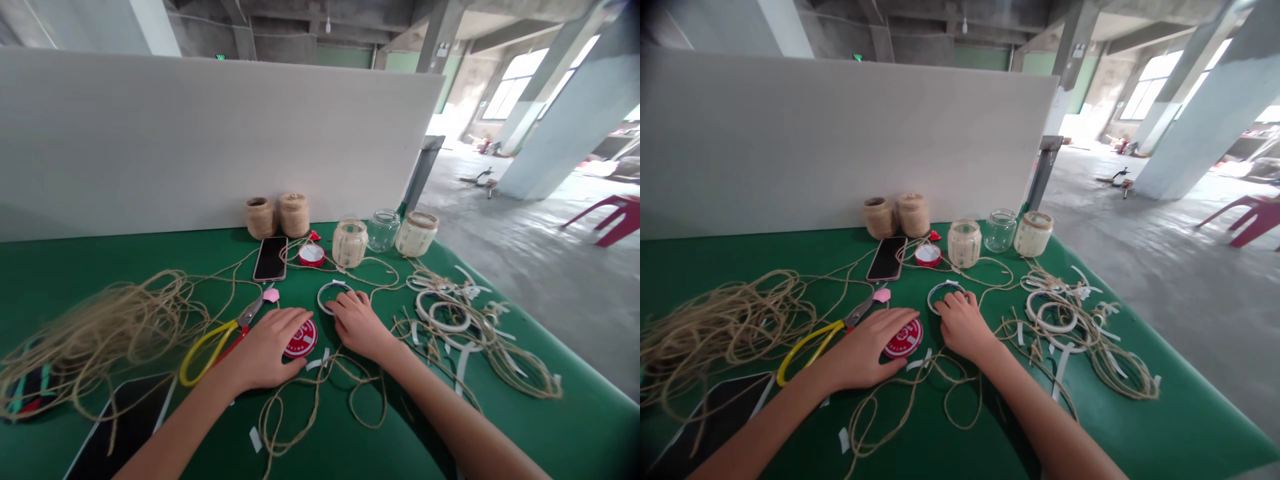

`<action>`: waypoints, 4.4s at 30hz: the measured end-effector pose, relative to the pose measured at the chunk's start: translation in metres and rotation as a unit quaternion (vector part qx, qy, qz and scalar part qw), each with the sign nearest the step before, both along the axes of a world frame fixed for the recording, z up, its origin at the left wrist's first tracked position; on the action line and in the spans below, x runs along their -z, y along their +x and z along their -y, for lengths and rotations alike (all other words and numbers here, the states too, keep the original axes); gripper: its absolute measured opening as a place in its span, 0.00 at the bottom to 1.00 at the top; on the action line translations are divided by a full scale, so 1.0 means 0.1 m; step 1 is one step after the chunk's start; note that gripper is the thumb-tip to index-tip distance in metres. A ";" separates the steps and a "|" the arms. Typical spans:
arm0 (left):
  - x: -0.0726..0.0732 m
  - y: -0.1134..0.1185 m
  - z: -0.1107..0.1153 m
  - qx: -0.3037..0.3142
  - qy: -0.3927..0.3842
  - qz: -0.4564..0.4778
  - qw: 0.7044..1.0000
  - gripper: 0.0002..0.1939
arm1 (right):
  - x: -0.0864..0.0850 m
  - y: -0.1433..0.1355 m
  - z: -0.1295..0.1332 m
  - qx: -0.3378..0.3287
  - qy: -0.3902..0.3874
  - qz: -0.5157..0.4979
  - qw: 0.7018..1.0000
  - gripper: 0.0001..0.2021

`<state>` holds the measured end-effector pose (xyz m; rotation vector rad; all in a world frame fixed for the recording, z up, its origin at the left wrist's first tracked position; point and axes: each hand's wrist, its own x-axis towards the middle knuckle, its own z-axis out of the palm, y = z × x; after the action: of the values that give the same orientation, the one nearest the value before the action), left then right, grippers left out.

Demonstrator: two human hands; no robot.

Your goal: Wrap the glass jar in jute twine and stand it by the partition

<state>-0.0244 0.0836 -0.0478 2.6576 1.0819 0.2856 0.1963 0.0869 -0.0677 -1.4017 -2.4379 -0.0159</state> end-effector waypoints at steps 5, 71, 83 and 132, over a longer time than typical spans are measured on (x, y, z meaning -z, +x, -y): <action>0.00 0.00 0.00 -0.031 -0.012 0.033 0.999 0.30 | 0.02 0.01 -0.05 0.002 -0.014 -0.056 0.998 0.09; -0.05 0.13 0.11 -0.088 0.029 0.117 0.989 0.20 | -0.16 -0.24 0.18 -0.065 0.091 -0.098 0.989 0.09; -0.02 0.14 0.14 -0.086 0.112 0.121 0.983 0.21 | -0.18 -0.24 0.19 -0.086 0.050 -0.131 0.986 0.08; -0.04 0.23 0.16 -0.149 0.145 0.273 0.939 0.06 | -0.20 -0.21 0.25 -0.149 -0.193 -0.334 0.910 0.12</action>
<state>-0.0011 0.0680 -0.0438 2.3852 1.3087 1.2442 0.1750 0.0619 -0.0473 -0.9208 -2.0754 0.9082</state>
